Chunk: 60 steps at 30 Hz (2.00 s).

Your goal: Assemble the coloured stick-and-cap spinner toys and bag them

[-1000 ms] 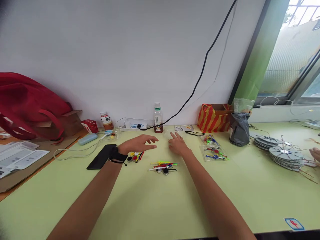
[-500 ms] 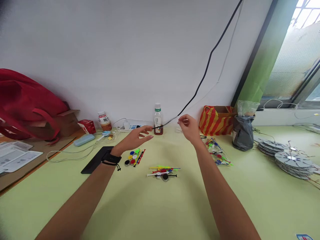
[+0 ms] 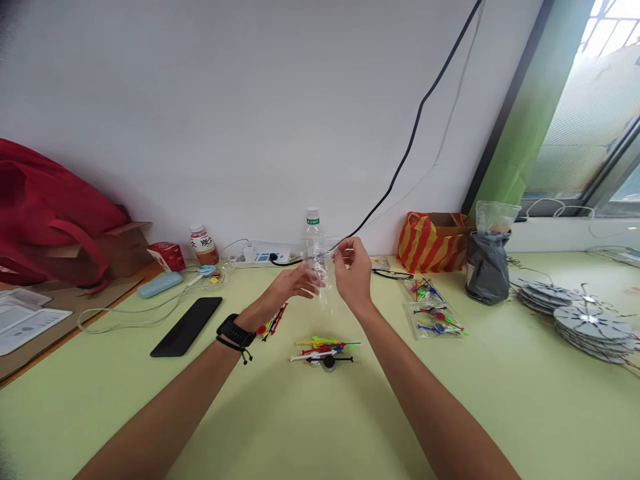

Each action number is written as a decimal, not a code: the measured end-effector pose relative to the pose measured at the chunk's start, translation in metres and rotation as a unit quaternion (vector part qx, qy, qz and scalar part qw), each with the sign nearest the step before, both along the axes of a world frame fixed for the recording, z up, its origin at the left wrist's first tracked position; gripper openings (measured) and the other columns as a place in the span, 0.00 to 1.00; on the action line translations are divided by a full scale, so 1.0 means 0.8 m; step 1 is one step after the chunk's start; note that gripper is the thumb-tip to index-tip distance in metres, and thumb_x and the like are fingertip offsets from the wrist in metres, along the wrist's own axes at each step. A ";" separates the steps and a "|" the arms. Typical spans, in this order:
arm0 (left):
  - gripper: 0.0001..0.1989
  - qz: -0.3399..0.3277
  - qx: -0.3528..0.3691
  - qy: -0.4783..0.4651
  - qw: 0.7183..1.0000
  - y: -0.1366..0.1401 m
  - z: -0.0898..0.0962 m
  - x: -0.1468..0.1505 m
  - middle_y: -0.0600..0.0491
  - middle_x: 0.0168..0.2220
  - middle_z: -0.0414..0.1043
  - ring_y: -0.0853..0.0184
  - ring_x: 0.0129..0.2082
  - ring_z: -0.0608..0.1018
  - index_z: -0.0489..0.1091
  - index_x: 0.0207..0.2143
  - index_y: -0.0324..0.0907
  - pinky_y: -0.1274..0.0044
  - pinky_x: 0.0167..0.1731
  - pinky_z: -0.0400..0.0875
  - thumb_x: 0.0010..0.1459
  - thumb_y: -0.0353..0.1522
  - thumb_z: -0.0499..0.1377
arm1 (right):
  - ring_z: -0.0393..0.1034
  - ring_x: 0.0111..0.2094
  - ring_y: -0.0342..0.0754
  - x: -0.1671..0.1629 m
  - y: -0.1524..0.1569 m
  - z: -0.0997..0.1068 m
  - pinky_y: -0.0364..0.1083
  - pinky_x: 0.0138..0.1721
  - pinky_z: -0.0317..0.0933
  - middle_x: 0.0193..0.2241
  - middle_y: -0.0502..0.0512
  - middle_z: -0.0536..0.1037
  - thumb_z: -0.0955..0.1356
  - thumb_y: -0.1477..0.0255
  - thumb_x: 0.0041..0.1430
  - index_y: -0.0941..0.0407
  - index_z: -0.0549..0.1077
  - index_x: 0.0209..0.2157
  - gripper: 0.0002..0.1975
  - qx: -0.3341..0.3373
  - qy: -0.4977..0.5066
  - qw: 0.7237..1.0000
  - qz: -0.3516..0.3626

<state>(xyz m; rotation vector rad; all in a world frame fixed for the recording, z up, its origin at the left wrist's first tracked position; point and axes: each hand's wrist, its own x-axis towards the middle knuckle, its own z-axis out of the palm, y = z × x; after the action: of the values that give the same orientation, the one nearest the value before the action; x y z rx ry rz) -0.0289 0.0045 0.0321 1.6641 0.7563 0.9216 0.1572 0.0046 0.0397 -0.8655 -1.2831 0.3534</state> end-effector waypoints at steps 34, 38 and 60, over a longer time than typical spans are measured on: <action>0.21 0.012 -0.065 0.075 0.995 0.020 0.000 -0.057 0.49 0.30 0.79 0.65 0.31 0.81 0.77 0.38 0.37 0.75 0.34 0.75 0.46 0.40 0.75 | 0.75 0.28 0.46 0.042 0.014 -0.017 0.46 0.32 0.71 0.29 0.54 0.80 0.79 0.59 0.47 0.57 0.77 0.39 0.21 -0.299 -0.052 0.903 0.303; 0.19 -0.082 -0.052 0.157 0.983 0.016 0.008 -0.070 0.50 0.29 0.79 0.66 0.28 0.80 0.78 0.37 0.38 0.75 0.32 0.73 0.49 0.41 0.72 | 0.75 0.32 0.46 0.048 0.018 -0.015 0.46 0.35 0.71 0.32 0.55 0.81 0.77 0.60 0.51 0.54 0.77 0.44 0.21 -0.279 -0.003 0.929 0.245; 0.19 0.000 0.052 0.075 0.996 0.000 0.015 -0.027 0.45 0.34 0.82 0.62 0.35 0.81 0.80 0.36 0.38 0.72 0.38 0.75 0.55 0.46 0.68 | 0.70 0.39 0.53 0.025 -0.033 0.042 0.51 0.42 0.63 0.38 0.57 0.81 0.69 0.60 0.63 0.52 0.78 0.41 0.12 -0.054 -0.346 0.934 0.066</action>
<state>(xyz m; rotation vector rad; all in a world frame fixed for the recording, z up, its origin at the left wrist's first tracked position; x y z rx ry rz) -0.0507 0.0041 0.0438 1.8408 0.8208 0.8538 0.1775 -0.0216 0.0735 -1.0469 -1.9964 0.2280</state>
